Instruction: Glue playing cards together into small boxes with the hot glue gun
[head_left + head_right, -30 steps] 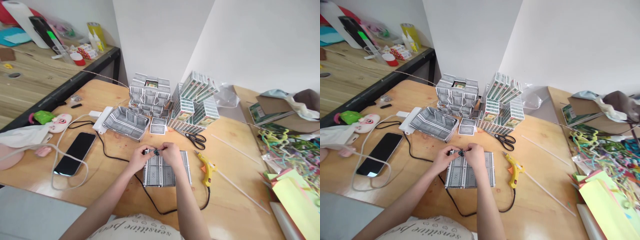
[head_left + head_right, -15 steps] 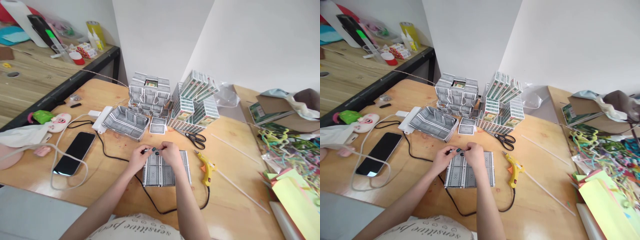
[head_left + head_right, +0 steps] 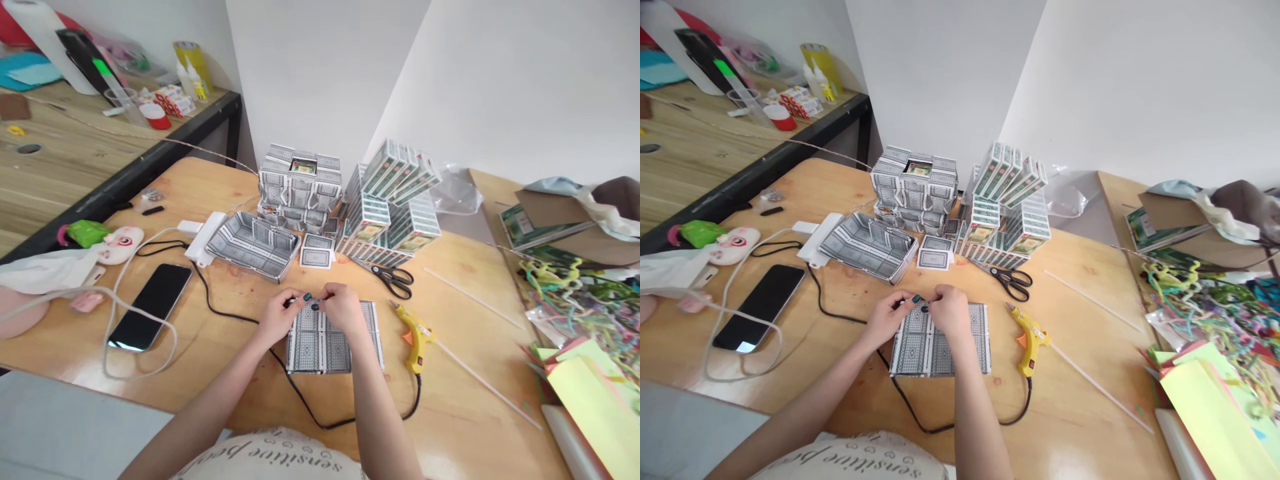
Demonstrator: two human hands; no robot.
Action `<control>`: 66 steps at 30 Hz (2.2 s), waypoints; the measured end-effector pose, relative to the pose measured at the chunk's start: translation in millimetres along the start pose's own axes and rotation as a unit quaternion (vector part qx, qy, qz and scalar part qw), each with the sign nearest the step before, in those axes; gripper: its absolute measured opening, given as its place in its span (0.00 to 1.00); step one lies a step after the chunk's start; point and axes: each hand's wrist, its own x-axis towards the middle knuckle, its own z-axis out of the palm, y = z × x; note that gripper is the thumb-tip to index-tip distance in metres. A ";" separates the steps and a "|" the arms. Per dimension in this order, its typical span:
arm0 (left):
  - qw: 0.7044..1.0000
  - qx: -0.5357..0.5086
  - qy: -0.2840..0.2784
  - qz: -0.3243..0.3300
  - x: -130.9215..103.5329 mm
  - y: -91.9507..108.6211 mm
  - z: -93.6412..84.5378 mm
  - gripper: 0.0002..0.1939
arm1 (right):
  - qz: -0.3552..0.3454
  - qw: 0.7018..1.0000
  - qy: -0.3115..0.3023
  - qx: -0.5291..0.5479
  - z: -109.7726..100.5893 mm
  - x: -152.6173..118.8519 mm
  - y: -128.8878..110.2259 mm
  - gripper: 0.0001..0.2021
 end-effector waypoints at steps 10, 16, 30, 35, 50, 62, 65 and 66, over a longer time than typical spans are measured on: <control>0.999 0.008 0.030 0.017 -2.7 -0.5 2.1 0.15 | 0.005 1.000 -0.002 0.001 1.2 0.7 0.6 0.08; 1.000 0.017 0.011 0.017 -1.7 3.9 0.3 0.16 | 0.003 1.000 0.000 0.001 1.5 0.7 1.1 0.07; 1.000 0.019 0.007 0.025 -1.2 2.7 0.3 0.16 | 0.006 1.000 0.002 -0.004 0.5 -0.2 0.1 0.07; 0.999 0.020 0.009 0.026 -1.5 3.2 0.1 0.15 | 0.010 1.000 0.002 0.000 0.0 -0.9 -1.0 0.07; 0.999 0.022 -0.002 0.028 -0.7 4.1 -0.4 0.15 | 0.013 1.000 0.002 0.000 0.2 -1.1 -0.5 0.06; 0.999 0.021 -0.006 0.044 0.7 6.2 -0.3 0.16 | 0.007 1.000 0.001 0.002 0.7 0.0 1.3 0.07; 0.999 0.023 -0.006 0.044 1.0 6.2 -0.2 0.15 | 0.006 1.000 0.000 0.002 1.1 0.2 2.1 0.07; 0.999 0.023 -0.007 0.044 1.0 6.0 -0.2 0.15 | 0.006 1.000 -0.001 0.004 1.4 0.3 2.3 0.07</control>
